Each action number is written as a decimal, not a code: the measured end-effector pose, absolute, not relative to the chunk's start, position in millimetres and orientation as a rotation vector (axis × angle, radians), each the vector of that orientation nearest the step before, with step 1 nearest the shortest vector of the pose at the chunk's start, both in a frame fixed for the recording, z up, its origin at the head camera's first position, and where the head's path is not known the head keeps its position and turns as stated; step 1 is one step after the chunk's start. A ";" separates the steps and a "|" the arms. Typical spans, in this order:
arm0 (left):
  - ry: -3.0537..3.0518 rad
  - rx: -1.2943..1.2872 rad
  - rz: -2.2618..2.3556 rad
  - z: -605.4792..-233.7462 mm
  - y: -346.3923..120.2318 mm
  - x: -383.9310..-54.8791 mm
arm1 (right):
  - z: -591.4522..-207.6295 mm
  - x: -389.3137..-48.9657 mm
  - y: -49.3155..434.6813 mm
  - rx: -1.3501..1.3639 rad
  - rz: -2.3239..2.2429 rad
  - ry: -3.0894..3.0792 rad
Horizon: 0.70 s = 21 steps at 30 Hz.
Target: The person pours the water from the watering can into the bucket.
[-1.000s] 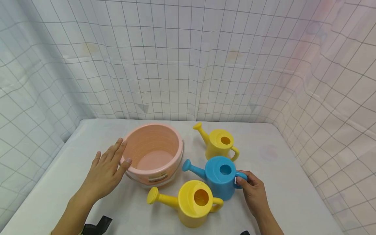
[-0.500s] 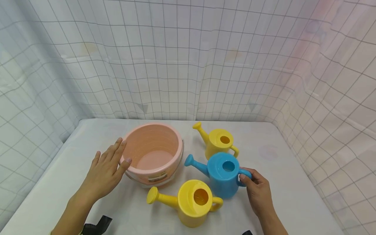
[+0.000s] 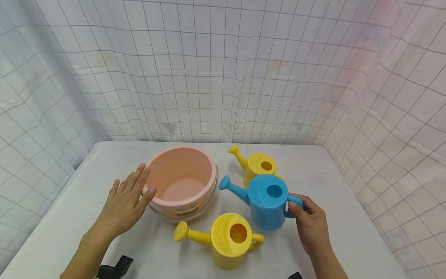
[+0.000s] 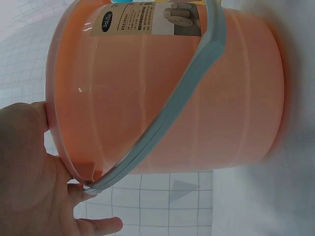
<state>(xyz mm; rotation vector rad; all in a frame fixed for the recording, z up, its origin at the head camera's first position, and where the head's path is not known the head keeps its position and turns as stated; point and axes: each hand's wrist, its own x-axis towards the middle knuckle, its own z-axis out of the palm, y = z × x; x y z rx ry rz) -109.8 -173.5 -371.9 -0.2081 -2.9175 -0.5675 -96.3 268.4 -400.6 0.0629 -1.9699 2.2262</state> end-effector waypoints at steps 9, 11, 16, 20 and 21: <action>-2.914 -0.209 -0.562 -372.2 -173.5 -109.7 | -379.2 -92.5 268.7 0.107 2.254 -1.941; -2.913 -0.209 -0.561 -372.2 -173.6 -109.8 | -375.3 -92.6 268.9 0.118 2.257 -1.940; -2.913 -0.209 -0.563 -372.8 -173.7 -109.6 | -366.9 -92.6 266.9 0.094 2.230 -1.958; -2.912 -0.208 -0.569 -373.6 -173.9 -109.6 | -361.4 -93.0 264.8 0.107 2.231 -1.955; -2.911 -0.208 -0.568 -373.7 -174.0 -109.6 | -360.2 -93.5 264.5 0.124 2.233 -1.953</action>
